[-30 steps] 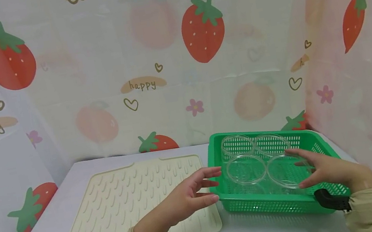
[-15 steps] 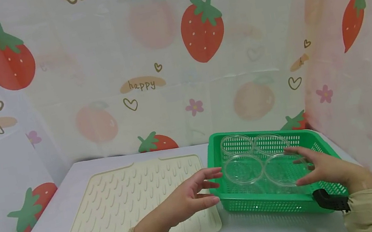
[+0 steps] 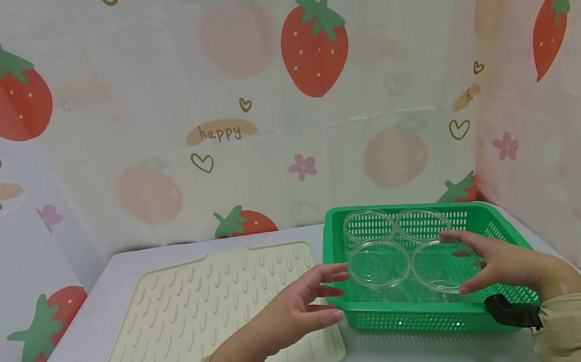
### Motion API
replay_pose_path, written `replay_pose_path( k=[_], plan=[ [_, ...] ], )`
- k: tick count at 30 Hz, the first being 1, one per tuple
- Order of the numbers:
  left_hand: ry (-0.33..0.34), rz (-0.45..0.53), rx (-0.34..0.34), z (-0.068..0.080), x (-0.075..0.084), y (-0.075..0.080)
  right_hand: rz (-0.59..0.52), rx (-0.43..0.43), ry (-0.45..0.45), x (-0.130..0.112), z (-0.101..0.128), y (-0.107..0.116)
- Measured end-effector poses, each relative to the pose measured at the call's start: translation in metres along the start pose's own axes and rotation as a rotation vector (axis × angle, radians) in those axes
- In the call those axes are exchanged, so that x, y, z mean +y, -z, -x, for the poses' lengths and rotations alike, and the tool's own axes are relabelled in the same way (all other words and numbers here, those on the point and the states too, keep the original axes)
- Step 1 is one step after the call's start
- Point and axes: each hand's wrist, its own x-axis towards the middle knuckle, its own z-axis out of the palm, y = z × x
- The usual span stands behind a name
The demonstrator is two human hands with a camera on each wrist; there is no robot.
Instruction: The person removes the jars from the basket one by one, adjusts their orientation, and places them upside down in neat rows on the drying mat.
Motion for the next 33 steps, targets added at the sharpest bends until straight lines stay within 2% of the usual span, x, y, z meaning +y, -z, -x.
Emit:
replay_pose_path(
  k=[6, 13, 16, 21, 27, 33],
  plan=[
    [0.009, 0.004, 0.003, 0.000, -0.001, 0.000, -0.017, 0.015, 0.023, 0.001, -0.001, -0.002],
    [0.015, 0.007, 0.004, 0.000, -0.001, 0.001, 0.027, 0.071, 0.039, 0.000, -0.003, -0.001],
    [0.012, 0.009, 0.006, 0.000, -0.001, 0.001, 0.005, 0.072, 0.022, -0.001, -0.003, 0.000],
    [0.002, 0.012, 0.008, 0.001, 0.002, 0.001, -0.010, 0.101, 0.062, -0.005, -0.001, 0.003],
    [0.001, 0.012, 0.015, 0.001, 0.001, 0.003, 0.015, 0.134, 0.036, -0.013, 0.007, 0.009],
    [-0.004, 0.008, 0.027, 0.002, 0.000, 0.006, 0.062, 0.151, 0.118, -0.023, 0.013, 0.016]
  ],
)
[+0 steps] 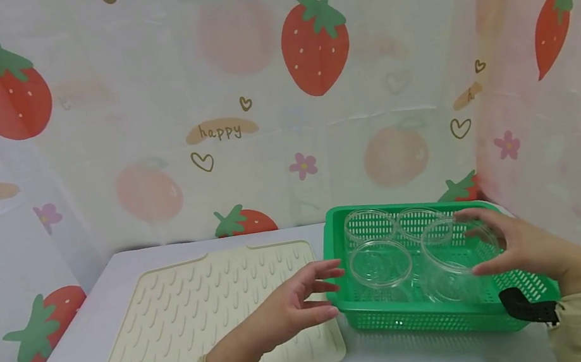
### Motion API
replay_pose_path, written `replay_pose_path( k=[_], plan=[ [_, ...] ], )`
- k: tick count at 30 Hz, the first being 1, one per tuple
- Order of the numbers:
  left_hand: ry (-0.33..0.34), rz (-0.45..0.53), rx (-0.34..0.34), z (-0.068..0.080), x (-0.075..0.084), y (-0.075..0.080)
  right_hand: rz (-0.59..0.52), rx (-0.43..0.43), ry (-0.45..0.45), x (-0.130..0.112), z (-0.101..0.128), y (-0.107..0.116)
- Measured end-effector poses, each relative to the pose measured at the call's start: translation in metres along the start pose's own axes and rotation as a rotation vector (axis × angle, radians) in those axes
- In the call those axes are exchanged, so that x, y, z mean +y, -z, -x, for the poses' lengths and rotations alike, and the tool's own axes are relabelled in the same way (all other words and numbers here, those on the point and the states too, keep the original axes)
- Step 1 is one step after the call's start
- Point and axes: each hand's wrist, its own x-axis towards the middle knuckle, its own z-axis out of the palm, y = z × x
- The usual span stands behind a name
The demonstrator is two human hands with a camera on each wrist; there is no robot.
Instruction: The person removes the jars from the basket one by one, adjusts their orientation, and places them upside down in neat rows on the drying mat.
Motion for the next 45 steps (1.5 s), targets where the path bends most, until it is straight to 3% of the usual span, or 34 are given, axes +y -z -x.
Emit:
replay_pose_path(
  k=[6, 17, 22, 29, 37, 45],
  plan=[
    [-0.007, -0.004, -0.003, 0.001, 0.000, 0.002, 0.005, -0.003, 0.053, -0.009, -0.001, 0.005],
    [-0.026, -0.017, 0.008, 0.002, 0.000, 0.006, 0.135, 0.039, 0.030, -0.025, -0.003, 0.014],
    [-0.033, -0.032, 0.028, 0.004, 0.003, 0.012, 0.167, 0.058, 0.084, -0.032, -0.007, 0.021],
    [-0.023, -0.040, 0.050, 0.008, 0.007, 0.020, 0.292, 0.134, 0.030, -0.044, -0.011, 0.030],
    [-0.037, -0.086, 0.086, 0.014, 0.012, 0.030, 0.281, 0.103, 0.086, -0.063, -0.029, 0.034],
    [-0.046, -0.126, 0.134, 0.021, 0.019, 0.046, 0.098, 0.090, 0.195, -0.081, -0.053, 0.020]
  ],
)
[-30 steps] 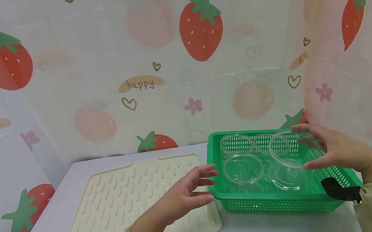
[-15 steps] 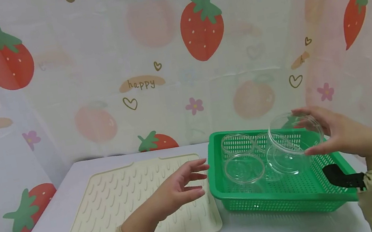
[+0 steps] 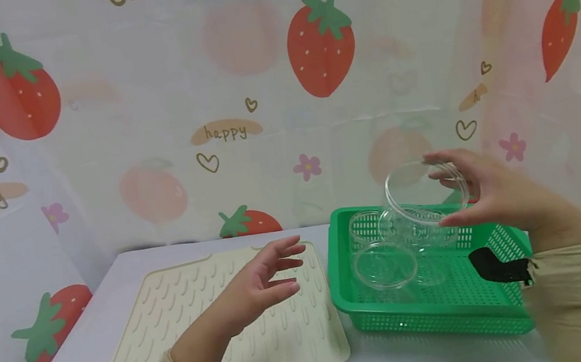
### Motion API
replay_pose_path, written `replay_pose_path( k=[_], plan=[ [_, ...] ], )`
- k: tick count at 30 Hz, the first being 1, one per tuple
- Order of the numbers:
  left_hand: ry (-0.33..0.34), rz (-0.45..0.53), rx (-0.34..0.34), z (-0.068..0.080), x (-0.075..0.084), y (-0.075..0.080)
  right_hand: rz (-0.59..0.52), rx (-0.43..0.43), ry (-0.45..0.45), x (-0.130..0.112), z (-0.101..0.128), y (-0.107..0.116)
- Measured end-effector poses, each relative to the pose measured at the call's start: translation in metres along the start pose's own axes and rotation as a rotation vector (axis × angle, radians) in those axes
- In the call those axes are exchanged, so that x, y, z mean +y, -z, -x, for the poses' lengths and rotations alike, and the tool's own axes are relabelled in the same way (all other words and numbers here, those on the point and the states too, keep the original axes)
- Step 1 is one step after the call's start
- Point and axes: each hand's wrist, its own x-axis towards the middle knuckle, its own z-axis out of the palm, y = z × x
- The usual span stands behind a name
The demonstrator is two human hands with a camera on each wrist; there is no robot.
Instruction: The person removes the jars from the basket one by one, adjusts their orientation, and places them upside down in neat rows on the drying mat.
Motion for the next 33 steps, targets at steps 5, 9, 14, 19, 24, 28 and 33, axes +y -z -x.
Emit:
replay_pose_path(
  k=[5, 9, 14, 19, 24, 28, 33],
  plan=[
    [0.001, -0.002, 0.049, 0.007, 0.000, 0.014, -0.099, -0.019, 0.067, 0.000, -0.016, -0.019],
    [0.018, -0.007, 0.085, 0.012, 0.000, 0.025, -0.234, -0.039, 0.144, 0.000, -0.028, -0.037],
    [0.014, -0.005, 0.119, 0.018, -0.002, 0.035, -0.380, -0.043, 0.216, -0.001, -0.039, -0.062],
    [0.021, 0.002, 0.157, 0.024, -0.007, 0.045, -0.508, -0.010, 0.306, -0.004, -0.050, -0.084],
    [0.040, 0.002, 0.183, 0.032, -0.010, 0.052, -0.668, -0.020, 0.408, -0.011, -0.063, -0.107],
    [0.033, 0.025, 0.177, 0.038, -0.011, 0.057, -0.801, 0.015, 0.493, -0.017, -0.073, -0.128],
    [0.001, 0.112, 0.148, 0.047, -0.014, 0.062, -0.899, 0.064, 0.555, -0.022, -0.081, -0.155]
  ],
)
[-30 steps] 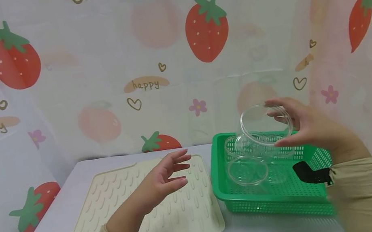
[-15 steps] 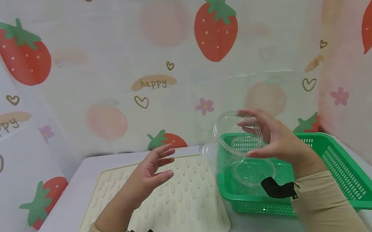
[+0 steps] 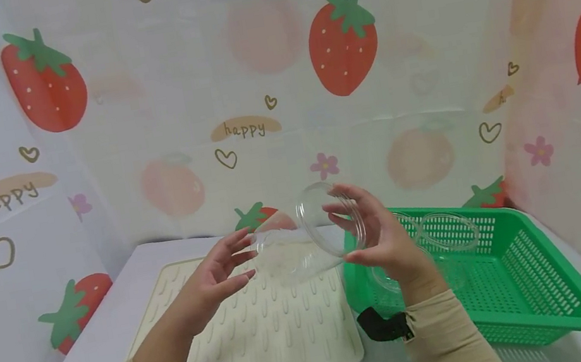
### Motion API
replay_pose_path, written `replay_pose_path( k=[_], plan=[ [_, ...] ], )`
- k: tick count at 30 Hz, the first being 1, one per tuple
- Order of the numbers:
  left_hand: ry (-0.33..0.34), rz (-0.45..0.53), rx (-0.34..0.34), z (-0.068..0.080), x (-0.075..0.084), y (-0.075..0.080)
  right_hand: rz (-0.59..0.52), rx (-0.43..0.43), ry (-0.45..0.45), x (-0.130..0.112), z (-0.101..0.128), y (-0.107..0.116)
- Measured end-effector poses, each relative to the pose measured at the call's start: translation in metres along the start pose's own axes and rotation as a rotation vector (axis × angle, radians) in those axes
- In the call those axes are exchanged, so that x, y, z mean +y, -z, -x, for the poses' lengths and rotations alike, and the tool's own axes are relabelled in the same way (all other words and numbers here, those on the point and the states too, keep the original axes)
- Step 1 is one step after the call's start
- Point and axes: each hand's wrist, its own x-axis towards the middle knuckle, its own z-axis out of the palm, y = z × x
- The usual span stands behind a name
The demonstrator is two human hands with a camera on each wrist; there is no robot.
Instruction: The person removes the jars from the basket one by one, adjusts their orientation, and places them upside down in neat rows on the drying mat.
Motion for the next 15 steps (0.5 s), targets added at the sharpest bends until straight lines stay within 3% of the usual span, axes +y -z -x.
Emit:
replay_pose_path(
  k=[8, 15],
  plan=[
    [-0.086, 0.192, -0.032, 0.008, -0.010, 0.007, -0.107, 0.100, 0.010, 0.025, -0.002, -0.025],
    [-0.114, 0.281, -0.062, 0.013, -0.018, 0.011, -0.154, 0.154, 0.001, 0.044, -0.001, -0.044]
  ],
)
